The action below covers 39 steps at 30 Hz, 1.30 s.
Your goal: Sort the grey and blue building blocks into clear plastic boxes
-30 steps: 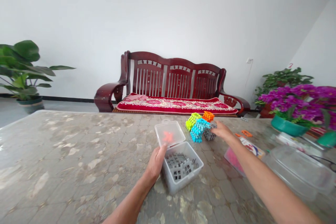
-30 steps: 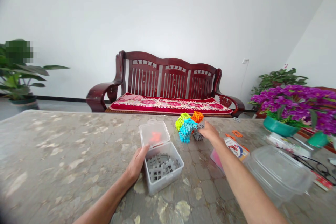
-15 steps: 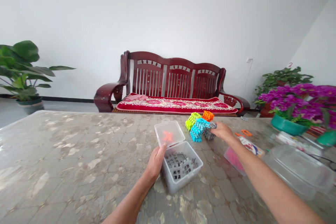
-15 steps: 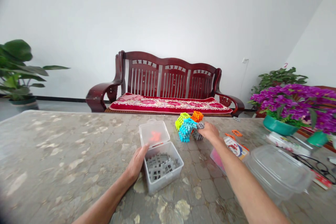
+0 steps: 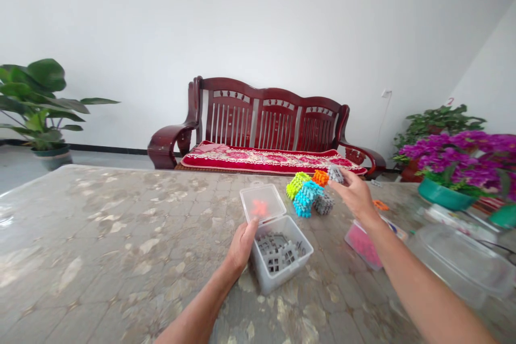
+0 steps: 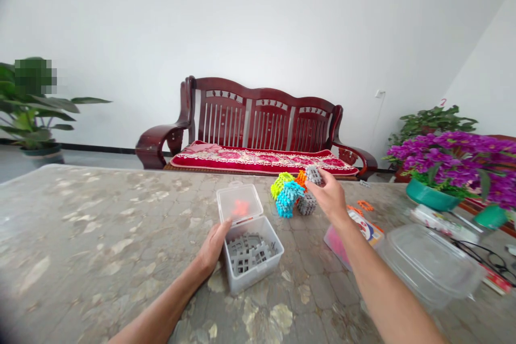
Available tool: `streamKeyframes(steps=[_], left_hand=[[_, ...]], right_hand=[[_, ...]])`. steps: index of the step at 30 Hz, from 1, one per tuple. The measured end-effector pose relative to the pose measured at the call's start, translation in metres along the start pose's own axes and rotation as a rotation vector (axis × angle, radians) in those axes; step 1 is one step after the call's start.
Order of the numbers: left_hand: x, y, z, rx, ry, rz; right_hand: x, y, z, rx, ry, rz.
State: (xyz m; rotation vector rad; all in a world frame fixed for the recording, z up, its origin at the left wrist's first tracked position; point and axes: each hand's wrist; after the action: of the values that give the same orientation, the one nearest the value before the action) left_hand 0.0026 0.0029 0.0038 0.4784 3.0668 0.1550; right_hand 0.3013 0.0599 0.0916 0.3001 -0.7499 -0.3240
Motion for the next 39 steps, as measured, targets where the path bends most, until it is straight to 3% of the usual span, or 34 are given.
streamKeyframes(steps=[2,4,7,11,18,27,39], left_hand=[[0.0,0.0,0.0,0.012,0.007,-0.006],[0.0,0.0,0.001,0.014,0.001,-0.009],[0.0,0.0,0.002,-0.003,-0.027,0.003],[0.0,0.002,0.003,-0.034,-0.058,0.035],[0.0,0.001,0.002,-0.029,-0.045,0.012],[-0.002,-0.001,-0.004,-0.008,-0.065,-0.004],[0.0,0.001,0.003,-0.041,-0.017,0.023]], right_hand=[[-0.008,-0.021,0.019,0.087,0.198,0.11],[-0.017,-0.044,0.038,0.099,0.26,0.26],[-0.029,-0.076,0.057,0.124,0.173,0.457],[-0.042,-0.098,0.06,0.148,0.051,0.606],[-0.052,-0.1,0.049,0.144,-0.043,0.628],[-0.064,-0.099,0.058,0.213,-0.164,0.618],[-0.076,-0.106,0.045,0.15,0.072,0.661]])
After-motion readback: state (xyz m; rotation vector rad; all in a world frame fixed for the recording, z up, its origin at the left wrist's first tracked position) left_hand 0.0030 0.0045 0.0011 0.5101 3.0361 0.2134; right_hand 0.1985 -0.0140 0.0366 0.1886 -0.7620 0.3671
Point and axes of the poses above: each hand's wrist, its own y-axis towards the middle knuckle, its own x-axis out of the back of the hand, z = x × y, and after that the axes turned 10 degrees about z, right-handed
